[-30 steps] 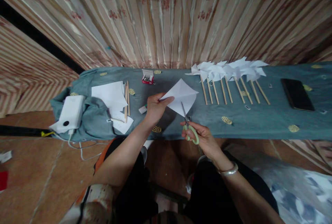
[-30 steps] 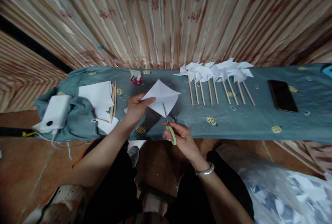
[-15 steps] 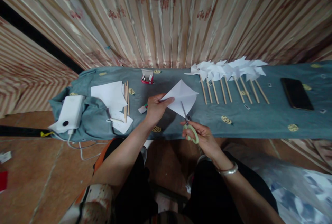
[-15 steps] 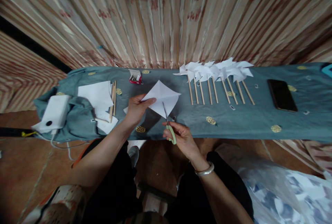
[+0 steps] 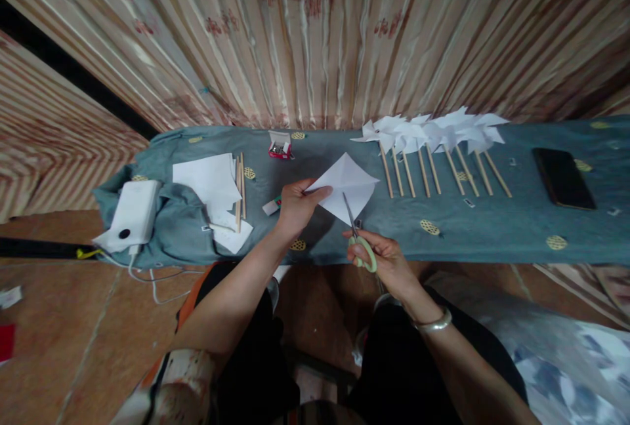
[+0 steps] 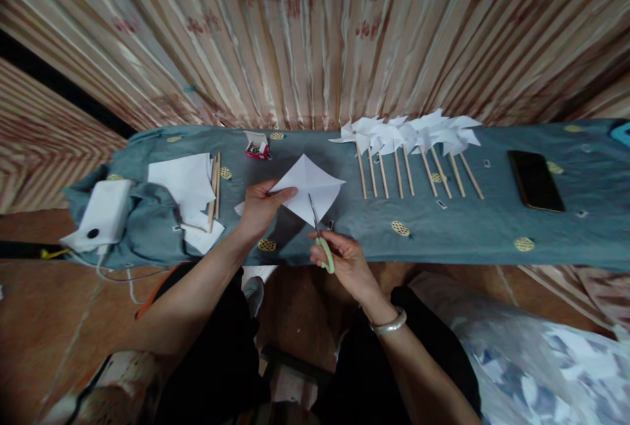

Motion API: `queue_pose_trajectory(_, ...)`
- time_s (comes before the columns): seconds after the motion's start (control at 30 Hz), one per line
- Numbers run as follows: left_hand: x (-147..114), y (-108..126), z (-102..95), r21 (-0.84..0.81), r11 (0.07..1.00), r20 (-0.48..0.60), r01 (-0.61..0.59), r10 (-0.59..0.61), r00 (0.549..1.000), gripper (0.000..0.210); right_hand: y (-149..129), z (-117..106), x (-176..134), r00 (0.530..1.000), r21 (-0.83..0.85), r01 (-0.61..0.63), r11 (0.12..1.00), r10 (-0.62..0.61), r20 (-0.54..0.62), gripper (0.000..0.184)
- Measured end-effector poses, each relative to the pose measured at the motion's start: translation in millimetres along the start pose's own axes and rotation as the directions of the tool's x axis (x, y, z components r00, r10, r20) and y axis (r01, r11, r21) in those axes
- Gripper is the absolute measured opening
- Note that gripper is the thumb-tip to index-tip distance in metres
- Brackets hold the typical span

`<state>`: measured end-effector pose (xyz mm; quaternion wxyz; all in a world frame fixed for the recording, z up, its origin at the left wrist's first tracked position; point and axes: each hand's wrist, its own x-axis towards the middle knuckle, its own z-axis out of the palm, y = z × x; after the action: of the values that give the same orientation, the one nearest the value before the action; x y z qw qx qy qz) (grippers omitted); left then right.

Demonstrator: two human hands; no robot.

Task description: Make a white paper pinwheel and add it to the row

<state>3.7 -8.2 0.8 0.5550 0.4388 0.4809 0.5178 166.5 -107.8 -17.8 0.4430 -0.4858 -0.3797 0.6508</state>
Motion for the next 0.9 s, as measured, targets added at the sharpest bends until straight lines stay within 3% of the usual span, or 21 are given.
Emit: queue_pose_trajectory(0.9,1.6,-3.3,-1.6,0.019,1.0,0.005,-0.012,0.012,1.0,0.019,-0.9,1.9,-0.5,0.998,-0.025,0.041,0.999,-0.042,-0.036,0.039)
